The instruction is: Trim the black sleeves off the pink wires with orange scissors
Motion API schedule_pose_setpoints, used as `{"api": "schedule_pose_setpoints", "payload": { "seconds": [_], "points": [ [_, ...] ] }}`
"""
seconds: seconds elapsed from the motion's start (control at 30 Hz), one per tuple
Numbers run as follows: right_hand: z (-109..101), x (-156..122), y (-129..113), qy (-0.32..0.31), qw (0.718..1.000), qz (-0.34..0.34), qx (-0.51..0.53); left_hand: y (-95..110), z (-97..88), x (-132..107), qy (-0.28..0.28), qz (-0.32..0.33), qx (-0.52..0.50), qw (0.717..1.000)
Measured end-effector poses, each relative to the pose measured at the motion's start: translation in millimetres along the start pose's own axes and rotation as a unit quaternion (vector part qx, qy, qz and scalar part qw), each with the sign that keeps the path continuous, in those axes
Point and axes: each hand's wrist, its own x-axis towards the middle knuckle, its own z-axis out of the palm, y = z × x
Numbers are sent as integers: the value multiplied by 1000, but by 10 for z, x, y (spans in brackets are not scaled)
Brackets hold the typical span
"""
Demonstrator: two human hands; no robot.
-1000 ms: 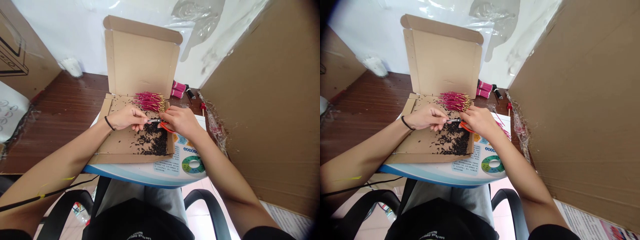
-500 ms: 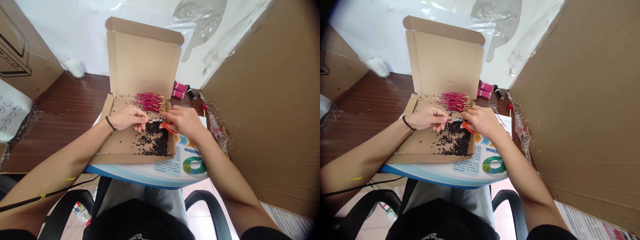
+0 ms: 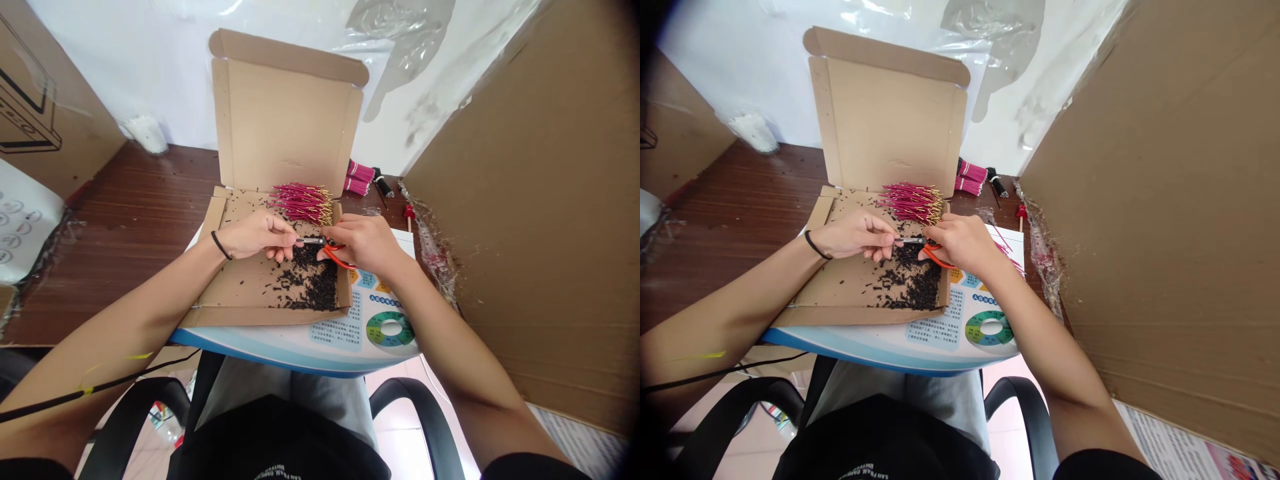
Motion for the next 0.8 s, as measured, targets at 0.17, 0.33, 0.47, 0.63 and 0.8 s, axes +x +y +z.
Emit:
{"api": "schedule_pose_setpoints", "payload": {
  "seconds": [0.17,0.33,0.47,0.63,0.8],
  "points": [
    [-14,7,-17,-17,1000,11,4,-56,-40,23,-12,16,5,1000],
    [-36,18,-49,-45,998,31,-25,-83,-38,44,4,12,32,999],
    [-36,23,-46,-39,998,44,-19,-47,15,25,27,16,41,999],
    [-51,10,-24,-3,999,33,-22,-33,32,22,35,18,35,999],
    [-47,0,-11,-10,999,3,-33,-73,-3,57,27,22,27,999]
  ]
}}
